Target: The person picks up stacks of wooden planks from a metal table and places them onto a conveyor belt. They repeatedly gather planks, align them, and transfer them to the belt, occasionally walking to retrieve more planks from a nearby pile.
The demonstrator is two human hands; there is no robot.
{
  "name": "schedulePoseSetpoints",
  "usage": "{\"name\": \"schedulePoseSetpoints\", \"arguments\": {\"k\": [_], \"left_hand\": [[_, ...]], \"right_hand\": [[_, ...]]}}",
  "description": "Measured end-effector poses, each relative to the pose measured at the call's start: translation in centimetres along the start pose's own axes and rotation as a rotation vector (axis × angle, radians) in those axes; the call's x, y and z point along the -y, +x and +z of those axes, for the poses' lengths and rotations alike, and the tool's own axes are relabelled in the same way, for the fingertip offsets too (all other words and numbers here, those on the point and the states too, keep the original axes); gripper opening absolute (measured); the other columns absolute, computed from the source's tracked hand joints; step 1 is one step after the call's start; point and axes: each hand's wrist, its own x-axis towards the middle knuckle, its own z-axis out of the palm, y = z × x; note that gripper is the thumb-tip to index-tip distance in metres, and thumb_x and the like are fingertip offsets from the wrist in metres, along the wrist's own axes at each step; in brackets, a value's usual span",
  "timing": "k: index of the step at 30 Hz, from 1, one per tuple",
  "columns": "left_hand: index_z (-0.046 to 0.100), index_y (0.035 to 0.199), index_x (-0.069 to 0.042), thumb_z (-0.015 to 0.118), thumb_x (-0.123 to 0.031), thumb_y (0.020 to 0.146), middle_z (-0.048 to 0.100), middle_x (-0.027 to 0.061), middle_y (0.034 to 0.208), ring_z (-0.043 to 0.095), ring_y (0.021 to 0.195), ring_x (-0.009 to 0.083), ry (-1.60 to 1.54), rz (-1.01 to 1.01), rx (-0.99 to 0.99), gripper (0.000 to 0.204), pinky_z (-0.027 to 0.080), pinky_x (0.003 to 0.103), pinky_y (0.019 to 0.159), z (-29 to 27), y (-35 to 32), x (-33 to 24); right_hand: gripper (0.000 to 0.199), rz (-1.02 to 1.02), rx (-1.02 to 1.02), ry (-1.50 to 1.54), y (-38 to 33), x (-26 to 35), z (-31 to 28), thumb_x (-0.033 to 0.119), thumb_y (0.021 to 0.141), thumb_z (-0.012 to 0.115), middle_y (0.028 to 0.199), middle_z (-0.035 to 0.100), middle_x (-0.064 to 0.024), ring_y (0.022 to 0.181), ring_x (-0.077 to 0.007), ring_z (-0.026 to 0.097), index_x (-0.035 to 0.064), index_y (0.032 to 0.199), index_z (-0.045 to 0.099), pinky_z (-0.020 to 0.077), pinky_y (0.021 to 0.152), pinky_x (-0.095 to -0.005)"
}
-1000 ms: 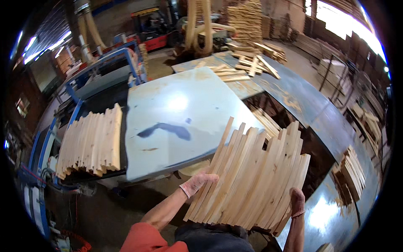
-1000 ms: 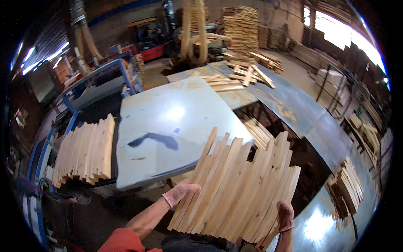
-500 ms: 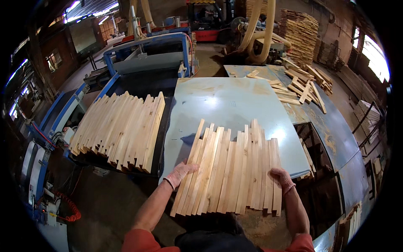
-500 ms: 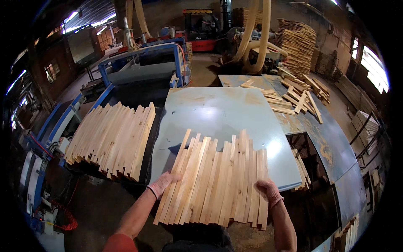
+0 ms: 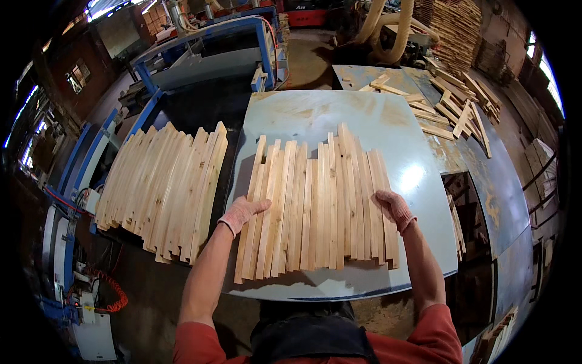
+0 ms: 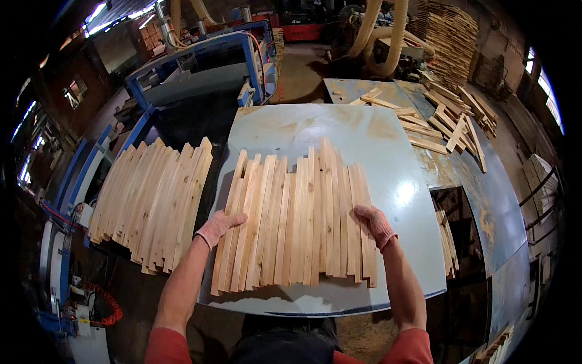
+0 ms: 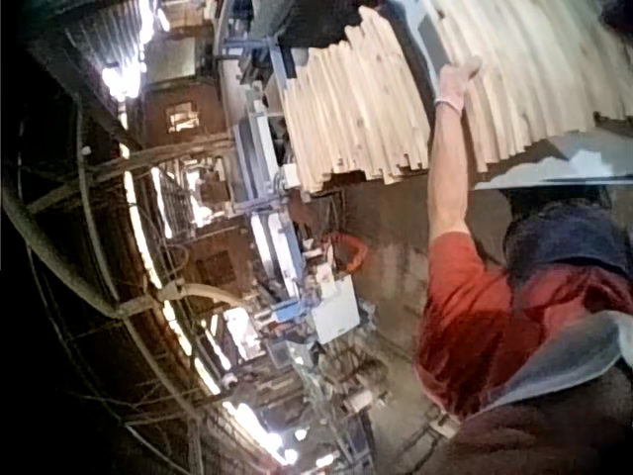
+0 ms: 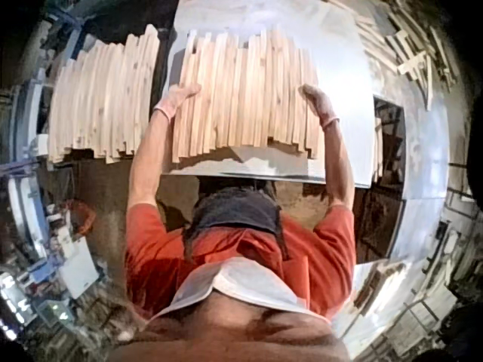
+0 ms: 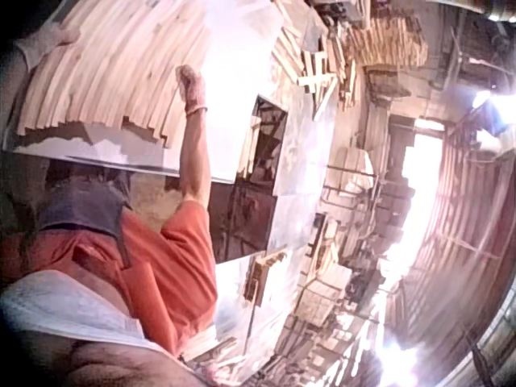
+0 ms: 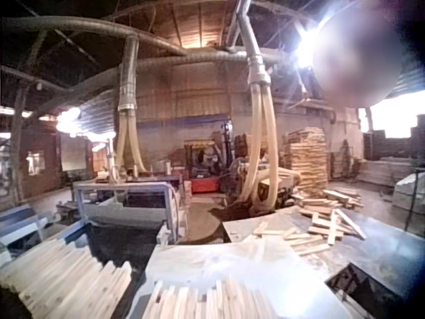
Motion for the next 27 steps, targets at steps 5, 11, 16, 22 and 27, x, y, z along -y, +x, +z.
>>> {"name": "schedulePoseSetpoints", "arguments": {"k": [5,11,16,22,27], "left_hand": [[0.071,0.125,0.0,0.092,-0.034,0.085,0.074,0.0074,0.106,0.07,0.097,0.0197,-0.116,0.011,-0.047,0.057,0.058,0.037,0.091,-1.4,0.8,0.8],[0.07,0.121,0.003,0.085,-0.031,0.08,0.074,0.0121,0.101,0.07,0.1,0.0253,0.321,0.001,-0.375,0.054,0.056,0.043,0.086,-4.7,-0.8,-1.4],[0.068,0.128,0.005,0.075,-0.031,0.082,0.071,0.0233,0.128,0.072,0.117,0.0385,0.941,-0.046,-0.784,0.058,0.06,0.048,0.095,-7.1,0.1,-5.6],[0.025,0.168,-0.005,0.067,-0.034,0.096,0.028,0.0219,0.172,0.026,0.16,0.0431,1.329,-0.117,-0.738,0.089,0.021,0.056,0.129,-8.2,3.4,-1.1],[0.014,0.174,-0.005,0.061,-0.034,0.099,0.012,0.0231,0.18,0.02,0.163,0.0435,1.359,-0.152,-0.627,0.093,0.012,0.057,0.132,-9.1,5.0,0.5]], "right_hand": [[0.077,0.083,-0.025,-1.125,-0.2,5.2,1.4,0.07,0.102,0.057,0.115,0.073,-0.0214,0.099,-0.0334,0.073,-0.0039,0.117,0.072,0.0591,0.089,-0.0455],[0.086,0.027,-0.115,-1.285,-1.7,5.6,2.1,0.077,0.102,0.048,0.136,0.065,-0.0277,0.124,-0.0437,0.067,0.0014,0.135,0.069,0.052,0.107,-0.0519],[0.076,0.017,-0.126,-1.289,-1.4,4.8,2.2,0.07,0.103,0.053,0.132,0.065,-0.0248,0.124,-0.0442,0.065,0.0051,0.14,0.067,0.0512,0.109,-0.0514],[0.073,-0.065,-0.13,-1.165,-1.5,3.3,0.8,0.063,0.104,0.058,0.136,0.063,-0.0276,0.126,-0.0442,0.065,0.0066,0.149,0.061,0.0507,0.11,-0.0509],[0.083,-0.168,-0.213,-1.017,-2.0,1.8,0.3,0.056,0.103,0.065,0.153,0.055,-0.0297,0.141,-0.043,0.056,-0.0022,0.16,0.048,0.0453,0.118,-0.0478]]}}
